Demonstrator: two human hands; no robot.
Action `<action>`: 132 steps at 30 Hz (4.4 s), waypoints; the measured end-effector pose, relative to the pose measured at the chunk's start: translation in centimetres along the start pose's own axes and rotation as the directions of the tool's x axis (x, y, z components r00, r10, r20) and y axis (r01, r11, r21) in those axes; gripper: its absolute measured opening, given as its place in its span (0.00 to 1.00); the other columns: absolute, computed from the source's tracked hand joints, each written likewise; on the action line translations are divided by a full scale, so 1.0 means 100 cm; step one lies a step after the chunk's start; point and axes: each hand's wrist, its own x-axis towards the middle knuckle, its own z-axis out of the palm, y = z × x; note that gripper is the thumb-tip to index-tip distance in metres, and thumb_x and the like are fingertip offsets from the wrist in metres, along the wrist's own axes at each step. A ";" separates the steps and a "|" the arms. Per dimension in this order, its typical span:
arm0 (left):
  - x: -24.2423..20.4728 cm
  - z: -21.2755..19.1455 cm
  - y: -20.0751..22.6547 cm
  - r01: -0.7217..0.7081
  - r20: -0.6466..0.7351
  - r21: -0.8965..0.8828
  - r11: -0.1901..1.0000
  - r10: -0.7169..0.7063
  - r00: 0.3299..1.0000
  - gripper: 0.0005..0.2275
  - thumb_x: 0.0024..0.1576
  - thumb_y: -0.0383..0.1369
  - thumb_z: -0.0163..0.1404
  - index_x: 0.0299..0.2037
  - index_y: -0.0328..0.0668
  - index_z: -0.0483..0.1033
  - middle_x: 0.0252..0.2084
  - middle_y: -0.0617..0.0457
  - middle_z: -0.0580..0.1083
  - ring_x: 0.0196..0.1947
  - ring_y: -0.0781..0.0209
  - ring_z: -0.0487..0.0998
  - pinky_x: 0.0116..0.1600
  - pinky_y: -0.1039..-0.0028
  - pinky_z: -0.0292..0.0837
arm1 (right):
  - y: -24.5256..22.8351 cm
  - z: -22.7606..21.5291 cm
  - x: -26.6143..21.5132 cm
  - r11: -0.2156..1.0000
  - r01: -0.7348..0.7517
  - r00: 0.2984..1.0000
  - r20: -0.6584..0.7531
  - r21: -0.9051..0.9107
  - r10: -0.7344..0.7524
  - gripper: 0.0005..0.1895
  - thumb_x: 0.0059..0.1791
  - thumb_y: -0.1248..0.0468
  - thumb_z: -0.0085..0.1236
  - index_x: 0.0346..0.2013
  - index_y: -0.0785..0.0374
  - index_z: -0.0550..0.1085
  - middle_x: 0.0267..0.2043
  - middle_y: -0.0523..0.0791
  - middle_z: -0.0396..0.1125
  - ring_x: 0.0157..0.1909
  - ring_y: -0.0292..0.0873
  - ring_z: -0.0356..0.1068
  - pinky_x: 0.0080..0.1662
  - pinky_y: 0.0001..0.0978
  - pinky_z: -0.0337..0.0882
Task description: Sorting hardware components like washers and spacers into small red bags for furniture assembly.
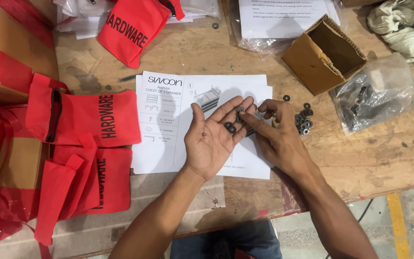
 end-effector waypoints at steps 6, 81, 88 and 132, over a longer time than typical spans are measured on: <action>-0.001 -0.004 0.000 -0.010 -0.002 -0.050 0.999 0.010 1.000 0.41 0.65 0.63 0.26 0.73 0.28 0.56 0.76 0.34 0.56 0.78 0.46 0.56 0.81 0.57 0.48 | 0.022 0.007 -0.014 0.995 -0.062 0.995 -0.070 0.073 0.068 0.28 0.43 0.80 0.59 0.57 0.59 0.79 0.53 0.51 0.61 0.52 0.49 0.64 0.49 0.37 0.72; 0.001 -0.002 0.002 -0.007 -0.007 -0.014 1.000 0.007 1.000 0.41 0.64 0.62 0.27 0.71 0.25 0.58 0.74 0.32 0.59 0.77 0.44 0.58 0.79 0.60 0.53 | 0.040 -0.045 -0.018 0.884 -0.376 0.926 -0.067 -0.278 0.373 0.11 0.46 0.64 0.70 0.43 0.60 0.83 0.38 0.47 0.73 0.45 0.50 0.66 0.50 0.47 0.63; 0.000 -0.006 0.001 -0.018 0.008 -0.009 1.000 0.018 1.000 0.41 0.64 0.62 0.27 0.71 0.25 0.57 0.74 0.33 0.60 0.77 0.45 0.58 0.79 0.60 0.53 | 0.033 -0.037 -0.007 0.868 -0.336 0.935 -0.019 -0.366 0.354 0.08 0.48 0.64 0.65 0.39 0.64 0.82 0.45 0.48 0.72 0.52 0.53 0.63 0.56 0.48 0.58; 0.003 -0.001 0.004 -0.028 -0.044 -0.019 0.999 0.027 0.999 0.42 0.63 0.63 0.30 0.70 0.25 0.58 0.70 0.35 0.64 0.73 0.49 0.63 0.77 0.61 0.56 | 0.022 0.003 0.017 0.699 -0.247 0.861 -0.179 0.671 0.476 0.08 0.57 0.70 0.60 0.50 0.70 0.79 0.45 0.43 0.74 0.45 0.32 0.70 0.49 0.23 0.71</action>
